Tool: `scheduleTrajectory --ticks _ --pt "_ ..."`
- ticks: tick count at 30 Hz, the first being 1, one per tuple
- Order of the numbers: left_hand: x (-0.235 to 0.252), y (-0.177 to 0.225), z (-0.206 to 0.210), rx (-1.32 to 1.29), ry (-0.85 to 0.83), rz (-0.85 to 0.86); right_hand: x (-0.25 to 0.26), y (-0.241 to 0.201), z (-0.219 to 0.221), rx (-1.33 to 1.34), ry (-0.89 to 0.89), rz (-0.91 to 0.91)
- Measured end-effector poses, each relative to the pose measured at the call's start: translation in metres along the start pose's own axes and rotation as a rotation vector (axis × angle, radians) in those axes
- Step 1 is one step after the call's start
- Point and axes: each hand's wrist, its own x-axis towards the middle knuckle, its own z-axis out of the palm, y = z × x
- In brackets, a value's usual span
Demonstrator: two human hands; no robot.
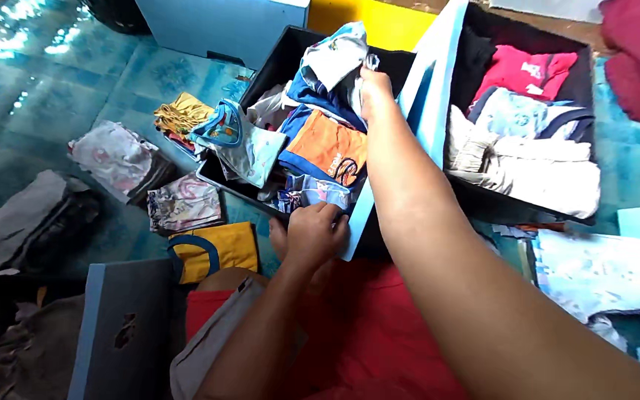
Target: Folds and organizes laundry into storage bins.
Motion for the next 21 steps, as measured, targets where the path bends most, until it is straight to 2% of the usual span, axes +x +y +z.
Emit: scheduleTrajectory --ticks 3,4,7,9,11,14,17,19,21 --pt "0.0 0.001 -0.003 -0.004 -0.008 0.006 -0.001 -0.004 -0.004 0.102 -0.232 -0.039" --pt "0.001 0.001 -0.004 -0.008 -0.012 0.006 0.0 -0.006 -0.007 0.176 -0.249 -0.039" --pt "0.0 0.0 -0.003 -0.014 -0.017 0.004 0.001 -0.007 -0.01 0.318 0.028 -0.032" --pt "0.0 -0.001 -0.002 -0.015 -0.012 0.006 0.006 -0.004 -0.012 0.285 0.15 -0.119" --pt "0.0 -0.001 -0.001 -0.011 -0.013 0.007 0.005 -0.002 -0.012 0.146 0.128 -0.222" --pt "0.001 0.001 -0.002 0.0 -0.011 -0.002 -0.008 0.0 -0.003 -0.283 -0.177 -0.456" --pt "0.001 0.002 -0.002 0.018 -0.002 -0.005 -0.018 0.011 0.021 -0.844 -0.271 -0.406" --pt "0.001 0.003 -0.002 0.026 -0.012 -0.008 -0.018 0.01 0.026 -0.898 -0.245 -0.335" --pt "0.001 0.003 -0.002 0.025 -0.019 -0.01 -0.014 0.008 0.023 -0.772 -0.229 -0.277"
